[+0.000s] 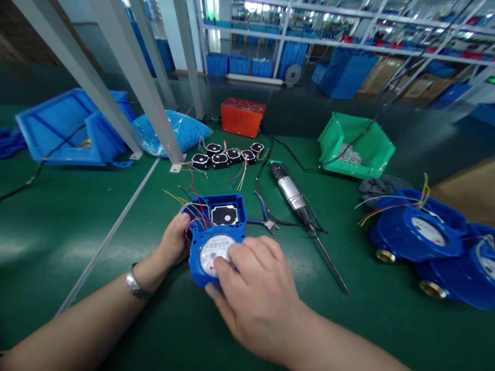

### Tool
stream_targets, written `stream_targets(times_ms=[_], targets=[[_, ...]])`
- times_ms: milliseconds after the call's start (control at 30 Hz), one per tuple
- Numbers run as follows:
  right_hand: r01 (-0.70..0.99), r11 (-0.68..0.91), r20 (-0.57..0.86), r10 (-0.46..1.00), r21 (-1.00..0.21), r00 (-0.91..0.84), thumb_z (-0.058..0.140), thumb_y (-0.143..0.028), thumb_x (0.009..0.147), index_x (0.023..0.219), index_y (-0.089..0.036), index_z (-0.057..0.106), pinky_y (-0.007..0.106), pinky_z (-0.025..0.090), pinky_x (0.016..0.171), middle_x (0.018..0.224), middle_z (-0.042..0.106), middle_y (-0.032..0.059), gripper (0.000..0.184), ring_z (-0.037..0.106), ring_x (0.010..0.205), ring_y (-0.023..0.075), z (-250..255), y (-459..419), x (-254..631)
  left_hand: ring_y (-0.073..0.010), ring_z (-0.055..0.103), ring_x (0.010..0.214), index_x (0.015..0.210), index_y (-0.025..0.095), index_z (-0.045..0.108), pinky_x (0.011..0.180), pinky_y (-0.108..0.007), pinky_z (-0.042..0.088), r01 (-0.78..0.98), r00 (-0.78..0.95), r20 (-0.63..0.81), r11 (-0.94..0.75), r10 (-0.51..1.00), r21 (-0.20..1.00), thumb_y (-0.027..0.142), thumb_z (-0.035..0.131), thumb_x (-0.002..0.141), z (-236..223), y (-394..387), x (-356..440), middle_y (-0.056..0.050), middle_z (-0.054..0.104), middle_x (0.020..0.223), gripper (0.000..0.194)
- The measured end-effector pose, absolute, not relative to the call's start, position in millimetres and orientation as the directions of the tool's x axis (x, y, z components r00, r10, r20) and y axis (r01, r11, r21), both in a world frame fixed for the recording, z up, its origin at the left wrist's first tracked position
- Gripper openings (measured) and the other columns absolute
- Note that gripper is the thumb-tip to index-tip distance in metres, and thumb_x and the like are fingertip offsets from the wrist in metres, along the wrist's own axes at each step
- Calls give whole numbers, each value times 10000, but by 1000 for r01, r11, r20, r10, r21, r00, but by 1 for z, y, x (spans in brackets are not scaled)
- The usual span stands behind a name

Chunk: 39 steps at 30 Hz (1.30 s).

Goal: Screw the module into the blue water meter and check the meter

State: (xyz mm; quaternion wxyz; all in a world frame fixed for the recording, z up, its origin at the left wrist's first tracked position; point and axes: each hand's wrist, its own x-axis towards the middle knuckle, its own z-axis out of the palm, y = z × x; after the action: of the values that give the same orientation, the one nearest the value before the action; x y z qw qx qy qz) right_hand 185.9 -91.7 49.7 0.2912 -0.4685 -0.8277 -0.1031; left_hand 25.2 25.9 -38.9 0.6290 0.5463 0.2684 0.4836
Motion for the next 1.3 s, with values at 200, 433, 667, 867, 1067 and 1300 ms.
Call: stream_targets(times_ms=[200,433,667,867,1067,1300], targets=[[901,434,503,781,-10,-371,498,-307,712,862,-159,605,295,224,616,696,454,54,236,319,656,140,54,-100,168,-141,426,888,1059,94,420,830,-286,327,-275,381,228,-125,896,953,450,354,812,-38,27,26,-103,452,989,439],[916,400,480,798,31,-365,522,-379,687,934,-138,583,283,197,591,720,449,64,350,309,647,143,49,-101,175,-122,434,850,1069,87,403,796,-275,345,-329,392,216,-83,894,941,422,372,816,-36,23,25,-99,459,968,421],[927,374,388,857,-17,-339,570,-530,590,983,-151,536,273,199,605,728,427,45,546,322,653,152,52,-92,182,-117,440,821,1065,63,392,770,-268,363,-334,394,144,-5,908,942,449,387,796,-33,20,25,-113,453,969,471],[863,504,439,784,-37,-439,504,-413,708,987,-154,542,285,211,607,732,453,34,382,332,652,136,48,-92,181,-159,475,870,1092,72,380,817,-325,363,-369,413,139,26,900,929,429,374,807,-33,21,25,-123,473,1005,457],[856,507,456,788,-99,-414,475,-349,743,943,-184,553,271,206,600,731,457,27,271,329,657,127,47,-96,179,-126,458,827,1068,79,389,774,-285,369,-367,399,131,27,908,930,429,394,800,-32,20,26,-106,465,969,440],[923,385,412,844,-20,-343,585,-541,567,966,-155,536,270,213,590,738,424,50,557,327,654,151,51,-91,182,-110,442,796,1044,69,404,751,-264,361,-366,389,122,32,913,930,399,396,807,-35,20,24,-96,458,924,406]])
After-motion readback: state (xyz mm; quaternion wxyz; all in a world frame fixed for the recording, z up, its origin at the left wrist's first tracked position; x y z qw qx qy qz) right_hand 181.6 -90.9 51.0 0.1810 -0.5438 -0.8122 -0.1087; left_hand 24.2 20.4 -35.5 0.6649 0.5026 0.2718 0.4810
